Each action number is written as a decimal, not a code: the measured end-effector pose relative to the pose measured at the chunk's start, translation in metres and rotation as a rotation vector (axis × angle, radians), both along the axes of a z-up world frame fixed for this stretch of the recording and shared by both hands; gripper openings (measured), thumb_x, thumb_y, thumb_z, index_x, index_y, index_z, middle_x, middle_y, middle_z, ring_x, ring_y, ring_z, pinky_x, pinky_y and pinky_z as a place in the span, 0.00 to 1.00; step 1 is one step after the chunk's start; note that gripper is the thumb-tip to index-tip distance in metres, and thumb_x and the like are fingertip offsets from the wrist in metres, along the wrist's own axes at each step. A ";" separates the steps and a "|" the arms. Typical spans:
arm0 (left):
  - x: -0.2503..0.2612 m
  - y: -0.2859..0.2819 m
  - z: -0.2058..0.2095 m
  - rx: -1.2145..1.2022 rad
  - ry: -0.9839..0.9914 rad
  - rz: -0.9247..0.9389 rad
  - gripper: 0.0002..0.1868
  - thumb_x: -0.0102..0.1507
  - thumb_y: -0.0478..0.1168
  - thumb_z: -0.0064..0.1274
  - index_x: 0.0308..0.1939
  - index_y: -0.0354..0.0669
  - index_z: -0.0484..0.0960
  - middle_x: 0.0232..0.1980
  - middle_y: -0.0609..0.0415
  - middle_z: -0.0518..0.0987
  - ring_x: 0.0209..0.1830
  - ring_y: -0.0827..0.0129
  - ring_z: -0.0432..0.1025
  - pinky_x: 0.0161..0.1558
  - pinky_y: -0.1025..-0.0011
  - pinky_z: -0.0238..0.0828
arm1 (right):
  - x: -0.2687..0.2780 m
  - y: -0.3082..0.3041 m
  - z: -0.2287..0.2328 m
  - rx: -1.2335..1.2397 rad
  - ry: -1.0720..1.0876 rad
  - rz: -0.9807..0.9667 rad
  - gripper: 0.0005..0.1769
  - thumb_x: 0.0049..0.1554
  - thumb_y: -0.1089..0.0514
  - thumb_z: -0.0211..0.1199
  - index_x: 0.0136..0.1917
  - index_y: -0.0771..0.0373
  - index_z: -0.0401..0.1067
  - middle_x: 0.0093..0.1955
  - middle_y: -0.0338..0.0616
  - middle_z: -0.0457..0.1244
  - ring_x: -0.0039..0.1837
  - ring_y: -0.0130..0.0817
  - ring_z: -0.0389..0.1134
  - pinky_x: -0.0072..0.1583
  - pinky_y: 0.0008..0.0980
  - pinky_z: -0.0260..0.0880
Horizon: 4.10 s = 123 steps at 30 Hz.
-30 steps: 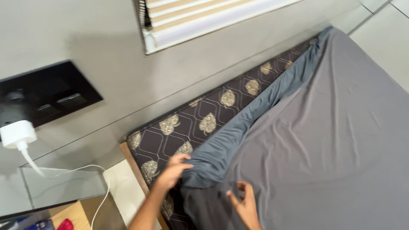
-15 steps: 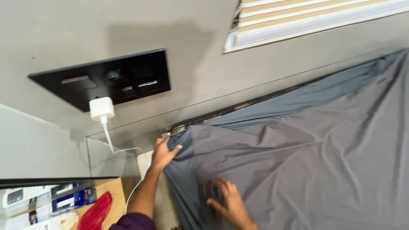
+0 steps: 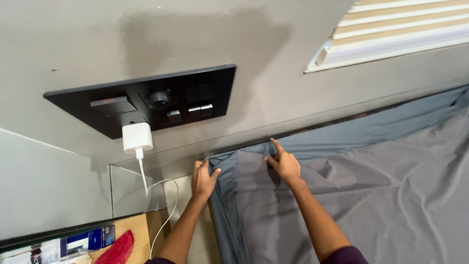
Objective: The person spreads a grey bedsheet over a mattress and smooths out the wrinkles by hand while tucking the fabric into the bed frame.
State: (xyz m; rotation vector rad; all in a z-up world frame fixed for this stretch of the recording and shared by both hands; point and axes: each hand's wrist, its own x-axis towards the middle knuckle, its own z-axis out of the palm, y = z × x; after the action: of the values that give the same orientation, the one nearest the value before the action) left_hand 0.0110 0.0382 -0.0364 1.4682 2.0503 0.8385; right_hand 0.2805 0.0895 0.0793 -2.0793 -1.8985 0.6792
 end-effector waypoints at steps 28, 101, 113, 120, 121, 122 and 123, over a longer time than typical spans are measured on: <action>-0.044 0.026 -0.077 -0.540 -0.136 0.090 0.26 0.66 0.60 0.51 0.55 0.45 0.83 0.60 0.44 0.75 0.58 0.49 0.75 0.56 0.54 0.73 | -0.130 0.000 -0.057 0.396 0.015 0.509 0.07 0.58 0.60 0.60 0.50 0.58 0.73 0.53 0.43 0.66 0.59 0.45 0.64 0.60 0.46 0.60; 0.056 0.041 0.055 0.396 0.481 -0.685 0.29 0.61 0.59 0.49 0.66 0.64 0.73 0.74 0.55 0.66 0.73 0.51 0.58 0.66 0.44 0.50 | 0.048 -0.063 -0.077 0.530 0.307 -0.201 0.16 0.56 0.56 0.64 0.58 0.59 0.75 0.63 0.46 0.69 0.68 0.45 0.68 0.70 0.47 0.65; 0.125 0.029 0.042 0.300 0.518 -0.722 0.36 0.62 0.58 0.47 0.73 0.58 0.63 0.79 0.51 0.56 0.79 0.53 0.47 0.73 0.44 0.42 | 0.158 0.037 -0.077 0.235 -0.026 -0.060 0.45 0.60 0.31 0.51 0.81 0.57 0.52 0.84 0.51 0.44 0.86 0.47 0.38 0.79 0.66 0.27; 0.134 0.039 0.047 0.112 0.675 -0.758 0.41 0.60 0.62 0.45 0.76 0.63 0.55 0.81 0.54 0.47 0.81 0.54 0.40 0.73 0.41 0.37 | 0.116 0.074 -0.038 -0.041 -0.237 -0.108 0.58 0.48 0.20 0.56 0.82 0.48 0.45 0.85 0.51 0.29 0.84 0.53 0.24 0.73 0.70 0.21; 0.135 0.039 0.047 0.103 0.689 -0.754 0.42 0.60 0.63 0.45 0.78 0.65 0.54 0.83 0.54 0.47 0.81 0.54 0.39 0.73 0.41 0.37 | 0.122 0.065 -0.033 -0.045 -0.239 -0.126 0.58 0.48 0.20 0.56 0.82 0.48 0.45 0.85 0.51 0.29 0.84 0.53 0.24 0.73 0.70 0.21; 0.137 0.040 0.047 0.095 0.703 -0.750 0.44 0.59 0.63 0.45 0.79 0.67 0.54 0.84 0.55 0.47 0.81 0.54 0.39 0.73 0.41 0.36 | 0.127 0.051 -0.030 0.072 -0.172 -0.071 0.55 0.51 0.23 0.56 0.81 0.52 0.48 0.86 0.51 0.33 0.85 0.51 0.27 0.74 0.71 0.22; 0.138 0.040 0.046 0.103 0.703 -0.763 0.44 0.59 0.63 0.45 0.79 0.67 0.54 0.84 0.55 0.47 0.81 0.54 0.39 0.73 0.41 0.36 | 0.130 0.035 -0.030 0.193 -0.105 -0.014 0.53 0.54 0.26 0.56 0.81 0.56 0.50 0.87 0.50 0.36 0.86 0.49 0.31 0.75 0.71 0.23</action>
State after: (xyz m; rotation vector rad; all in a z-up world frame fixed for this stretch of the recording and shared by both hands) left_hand 0.1485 0.0786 0.0100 2.6099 1.5899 0.1071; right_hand 0.4107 0.1246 0.0497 -2.0399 -1.9180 0.3728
